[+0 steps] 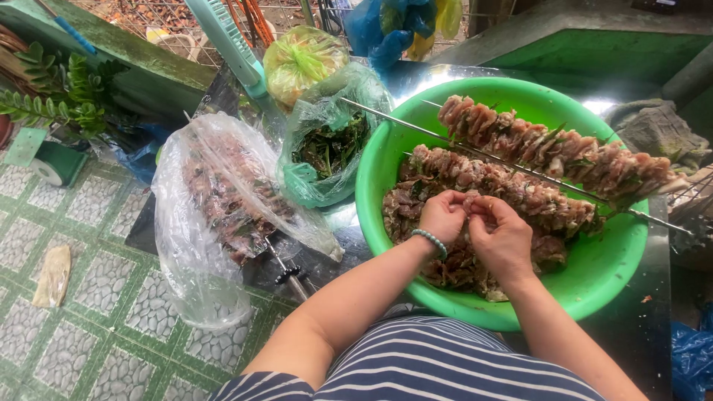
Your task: The recorder is skewering pieces of marinated meat onto long metal skewers and then checks on a pot on a stove.
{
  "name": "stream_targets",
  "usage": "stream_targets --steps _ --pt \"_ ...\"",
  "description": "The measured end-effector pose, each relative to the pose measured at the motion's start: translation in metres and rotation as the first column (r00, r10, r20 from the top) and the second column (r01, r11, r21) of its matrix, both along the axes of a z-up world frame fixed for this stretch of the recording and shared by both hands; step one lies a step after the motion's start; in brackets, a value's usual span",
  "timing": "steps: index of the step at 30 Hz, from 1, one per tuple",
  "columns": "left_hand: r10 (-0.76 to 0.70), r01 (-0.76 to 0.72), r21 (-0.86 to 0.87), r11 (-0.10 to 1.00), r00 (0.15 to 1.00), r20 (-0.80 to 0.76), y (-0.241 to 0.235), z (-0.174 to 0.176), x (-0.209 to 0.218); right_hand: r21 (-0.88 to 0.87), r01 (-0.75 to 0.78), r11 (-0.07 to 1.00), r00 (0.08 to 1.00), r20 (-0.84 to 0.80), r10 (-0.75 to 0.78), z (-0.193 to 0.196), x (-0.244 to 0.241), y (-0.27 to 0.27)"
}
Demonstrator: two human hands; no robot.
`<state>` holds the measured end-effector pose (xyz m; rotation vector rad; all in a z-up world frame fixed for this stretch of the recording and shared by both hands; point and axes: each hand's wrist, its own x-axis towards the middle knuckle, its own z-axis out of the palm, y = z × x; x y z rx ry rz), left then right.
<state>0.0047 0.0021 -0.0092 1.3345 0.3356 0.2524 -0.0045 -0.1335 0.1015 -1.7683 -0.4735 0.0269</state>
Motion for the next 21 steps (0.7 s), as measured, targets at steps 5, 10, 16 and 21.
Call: stream_targets --steps 5,10,16,21 --pt "-0.07 0.089 -0.265 0.96 0.994 0.083 -0.001 0.009 0.001 -0.005 -0.021 1.0 0.997 -0.07 0.021 -0.001 0.013 -0.01" --pt "-0.073 0.076 -0.049 0.996 0.995 0.072 -0.005 0.015 -0.009 0.195 -0.019 0.981 0.967 -0.244 0.067 -0.008 0.022 -0.018" --pt "-0.121 0.156 -0.255 0.954 0.982 0.146 -0.003 0.022 -0.009 0.269 0.036 0.963 0.849 -0.517 0.113 -0.004 0.037 -0.026" --pt "-0.202 0.232 -0.362 0.903 0.972 0.118 0.006 0.034 -0.012 0.247 0.045 0.968 0.818 -0.565 0.106 0.001 0.043 -0.033"
